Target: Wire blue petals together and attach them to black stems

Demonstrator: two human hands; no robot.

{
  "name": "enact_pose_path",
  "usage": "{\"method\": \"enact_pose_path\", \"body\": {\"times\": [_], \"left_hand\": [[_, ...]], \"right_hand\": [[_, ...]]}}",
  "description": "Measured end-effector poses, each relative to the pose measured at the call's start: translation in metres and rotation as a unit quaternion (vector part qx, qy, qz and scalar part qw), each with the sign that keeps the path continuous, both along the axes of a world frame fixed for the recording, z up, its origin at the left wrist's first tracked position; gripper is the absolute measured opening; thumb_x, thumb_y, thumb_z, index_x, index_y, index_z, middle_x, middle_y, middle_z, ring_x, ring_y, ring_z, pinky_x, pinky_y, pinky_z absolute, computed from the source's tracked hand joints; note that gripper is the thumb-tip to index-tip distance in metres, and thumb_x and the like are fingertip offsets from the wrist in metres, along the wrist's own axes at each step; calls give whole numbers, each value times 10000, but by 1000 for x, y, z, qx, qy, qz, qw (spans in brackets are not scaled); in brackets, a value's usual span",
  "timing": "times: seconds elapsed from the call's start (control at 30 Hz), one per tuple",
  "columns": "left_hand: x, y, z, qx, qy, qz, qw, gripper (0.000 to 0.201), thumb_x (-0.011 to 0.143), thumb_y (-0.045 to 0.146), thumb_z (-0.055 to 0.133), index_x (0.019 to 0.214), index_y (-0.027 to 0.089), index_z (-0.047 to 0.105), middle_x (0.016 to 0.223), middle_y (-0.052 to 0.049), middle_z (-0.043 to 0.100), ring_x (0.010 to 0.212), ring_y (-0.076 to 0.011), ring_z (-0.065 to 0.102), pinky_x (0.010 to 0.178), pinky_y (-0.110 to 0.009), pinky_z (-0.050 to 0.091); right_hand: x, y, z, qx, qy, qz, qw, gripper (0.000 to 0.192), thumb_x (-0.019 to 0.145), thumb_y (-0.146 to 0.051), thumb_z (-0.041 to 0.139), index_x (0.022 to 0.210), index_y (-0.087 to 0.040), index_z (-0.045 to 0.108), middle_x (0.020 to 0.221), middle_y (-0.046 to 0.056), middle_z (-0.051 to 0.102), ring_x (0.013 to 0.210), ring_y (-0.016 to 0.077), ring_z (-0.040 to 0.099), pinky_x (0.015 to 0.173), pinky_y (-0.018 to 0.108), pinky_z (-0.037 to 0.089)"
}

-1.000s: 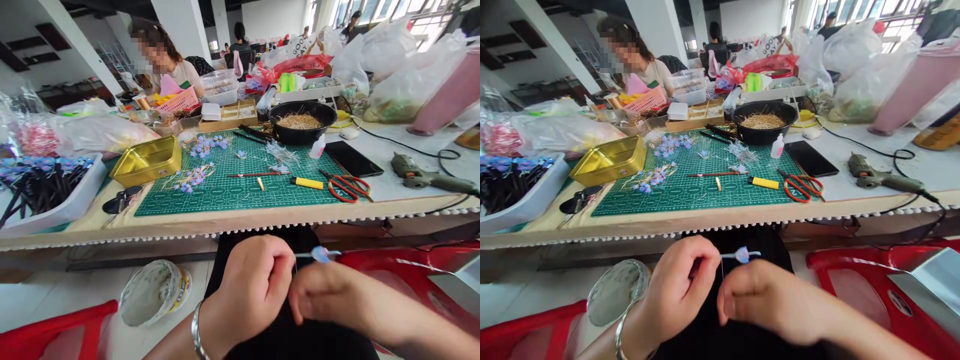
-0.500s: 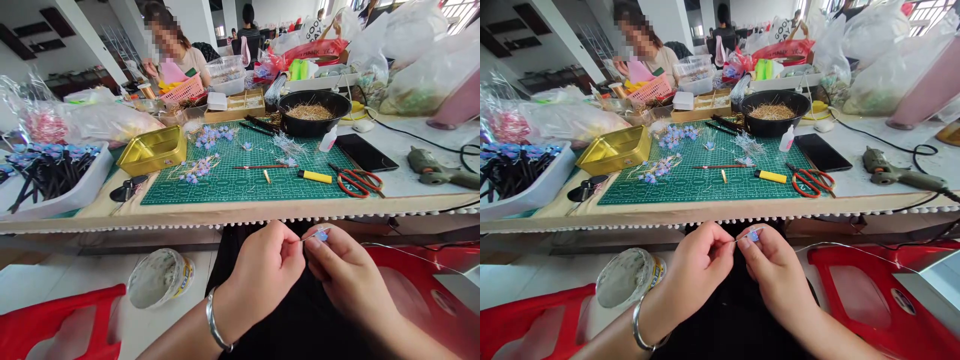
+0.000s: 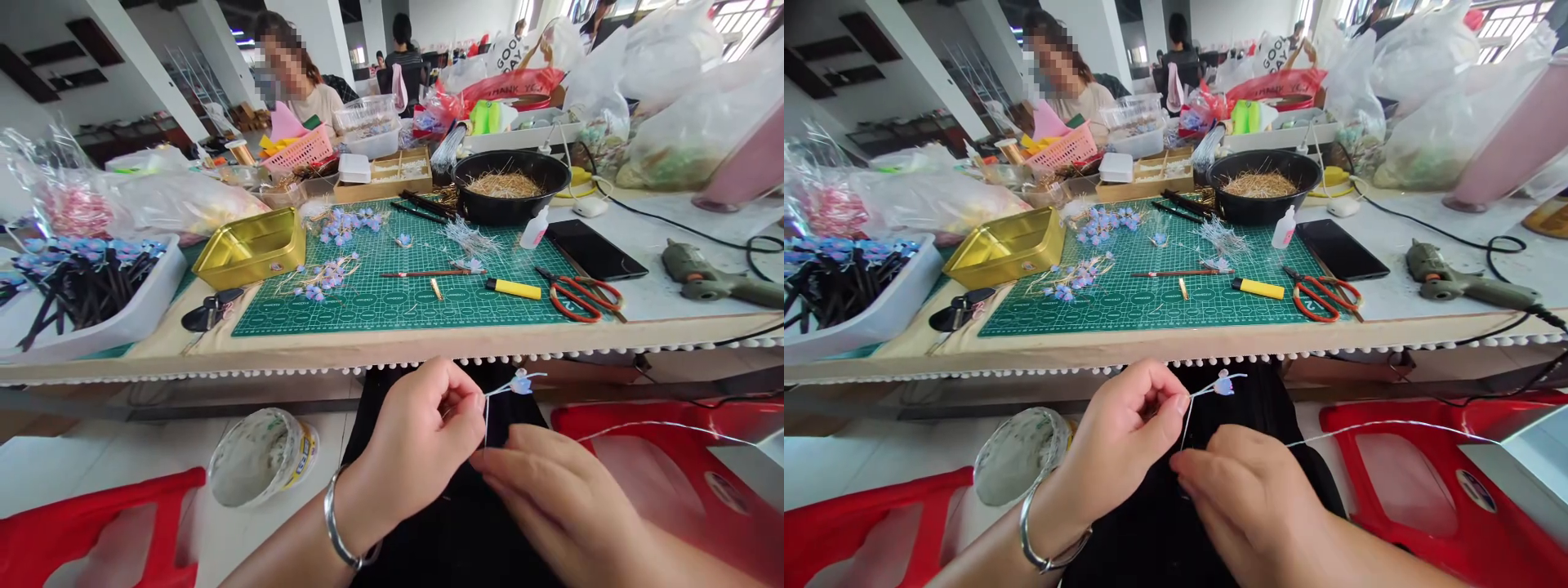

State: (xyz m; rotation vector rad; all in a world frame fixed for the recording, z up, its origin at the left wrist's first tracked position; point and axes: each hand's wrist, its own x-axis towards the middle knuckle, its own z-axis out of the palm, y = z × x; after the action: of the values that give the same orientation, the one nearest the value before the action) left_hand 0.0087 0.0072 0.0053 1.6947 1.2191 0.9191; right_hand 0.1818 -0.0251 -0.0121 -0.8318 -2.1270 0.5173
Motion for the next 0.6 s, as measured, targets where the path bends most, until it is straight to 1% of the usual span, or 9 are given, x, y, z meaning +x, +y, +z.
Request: {"method": "enact_pose_path", "body": {"times": [0.07,0.13,0.2,0.27,0.33,0.4,0.47,0.53,0.6], "left_hand": [[0,-1,-1,1,40,-7,999,91,824,134,564,752,189,570,627,52,575,556,-82,513,497,-176,374],[2,-3,-1,32,81,-26,996,101,808,113,571,744,189,583,627,55,575,562,-82,505,514,-190,360],[3,-7,1,77,98,-50,991,118,817,97,553,747,188,580,622,57,564,556,-78,492,532,-200,358],[2,-10,4,117,93,-58,987,125,833,88,537,761,185,568,628,57,559,557,-75,490,547,-200,369],[-1,-10,6,142,88,-49,985,115,852,95,535,785,184,563,643,52,570,561,-78,503,559,-203,382],[-4,-9,4,163,103,-36,980,121,874,103,528,789,182,564,658,39,591,581,-91,529,575,-216,392],[-6,-7,1,181,135,-38,973,118,889,117,528,800,180,575,693,18,628,626,-116,564,600,-241,399],[-3,-6,-2,197,156,-49,967,104,896,127,531,825,179,587,740,-2,660,676,-141,590,631,-264,403],[2,-7,-2,205,149,-63,965,115,897,112,517,831,180,582,749,-5,667,687,-146,595,643,-268,405]], "right_hand": [[8,11,22,86,-73,21,993,232,905,-46,455,948,-166,648,602,1,554,505,131,473,457,246,354],[16,34,40,94,-94,-7,991,191,922,-100,487,915,-166,666,639,18,602,547,138,522,506,256,393],[20,58,43,23,-82,-37,996,153,929,-169,535,893,-169,684,733,34,676,650,154,613,589,254,457],[18,70,32,-65,-67,-19,995,189,946,-219,536,833,-172,681,765,26,708,690,157,656,608,236,490],[11,62,15,-102,-70,34,992,270,964,-214,494,755,-169,658,689,10,690,611,136,642,534,208,477],[6,39,7,-79,-81,56,992,308,949,-143,455,711,-163,650,621,16,649,535,130,591,485,222,435],[7,21,14,29,-101,57,993,323,928,-93,422,734,-159,671,560,26,592,485,146,506,467,275,378],[13,23,29,87,-121,20,989,300,919,-99,450,735,-172,676,563,29,589,498,158,487,493,301,371],[20,42,37,29,-98,-36,994,231,917,-166,512,767,-180,686,657,41,651,598,175,570,554,299,419]]}}
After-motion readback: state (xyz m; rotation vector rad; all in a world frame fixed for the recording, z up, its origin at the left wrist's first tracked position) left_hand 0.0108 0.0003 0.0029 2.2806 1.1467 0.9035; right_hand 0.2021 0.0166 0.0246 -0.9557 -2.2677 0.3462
